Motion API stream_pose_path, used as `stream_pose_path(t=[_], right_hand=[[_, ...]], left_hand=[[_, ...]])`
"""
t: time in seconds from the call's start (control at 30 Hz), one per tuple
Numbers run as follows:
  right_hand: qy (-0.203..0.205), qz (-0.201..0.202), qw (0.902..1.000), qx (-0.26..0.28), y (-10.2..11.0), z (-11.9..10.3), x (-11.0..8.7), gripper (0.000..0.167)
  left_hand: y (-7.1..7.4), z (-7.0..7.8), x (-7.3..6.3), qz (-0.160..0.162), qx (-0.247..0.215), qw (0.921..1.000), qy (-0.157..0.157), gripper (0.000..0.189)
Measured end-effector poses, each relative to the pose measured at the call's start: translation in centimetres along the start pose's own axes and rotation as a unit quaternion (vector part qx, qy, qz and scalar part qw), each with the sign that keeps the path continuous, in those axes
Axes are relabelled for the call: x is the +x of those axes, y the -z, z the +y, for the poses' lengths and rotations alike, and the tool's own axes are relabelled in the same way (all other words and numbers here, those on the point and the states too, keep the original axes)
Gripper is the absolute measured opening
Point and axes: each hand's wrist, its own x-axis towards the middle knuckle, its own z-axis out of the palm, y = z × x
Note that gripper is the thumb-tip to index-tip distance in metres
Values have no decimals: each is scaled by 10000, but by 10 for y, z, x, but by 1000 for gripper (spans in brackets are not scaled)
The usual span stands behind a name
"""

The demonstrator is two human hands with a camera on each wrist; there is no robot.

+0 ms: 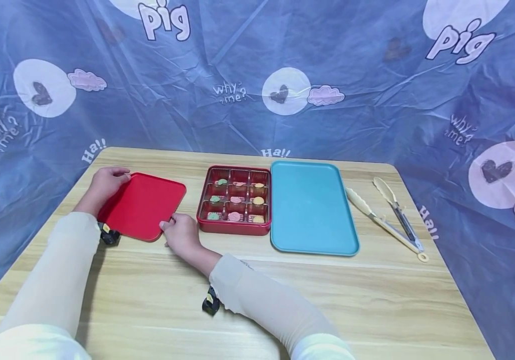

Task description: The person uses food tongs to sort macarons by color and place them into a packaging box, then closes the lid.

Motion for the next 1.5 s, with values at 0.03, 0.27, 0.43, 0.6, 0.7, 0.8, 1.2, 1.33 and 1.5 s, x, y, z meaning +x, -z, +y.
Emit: stream_pose_path(t=[0.03,0.27,0.43,0.6,0.7,0.8,1.2,1.33,1.5], right_hand=[[10,0,10000,-11,0,0,0,39],[48,15,9999,-116,-1,2,0,29],[101,28,9998,-173,0,3,0,27],[220,53,9996,-174,2,3,0,41],[190,62,9997,-141,2,4,0,49],[136,70,9999,-42,1,5,0,53],[274,240,9975,614,0,8,2,49],[307,331,9955,837,-1,5,-1,48],[250,449,9925,1108,0,2,-6,46]], left_hand=[[-1,1,-1,-6,-1,10000,7,41],[-1,4,-4,17,169,9999,4,35],[2,3,-7,137,207,9996,123,32],[6,-1,-8,296,120,9990,314,33],[8,-3,-10,470,111,9982,354,34],[10,-5,-12,548,25,9975,447,35],[14,-8,-20,298,-1222,9869,1012,40],[17,-10,-21,325,-1315,9870,864,39],[21,-7,-21,367,-1035,9924,563,37]])
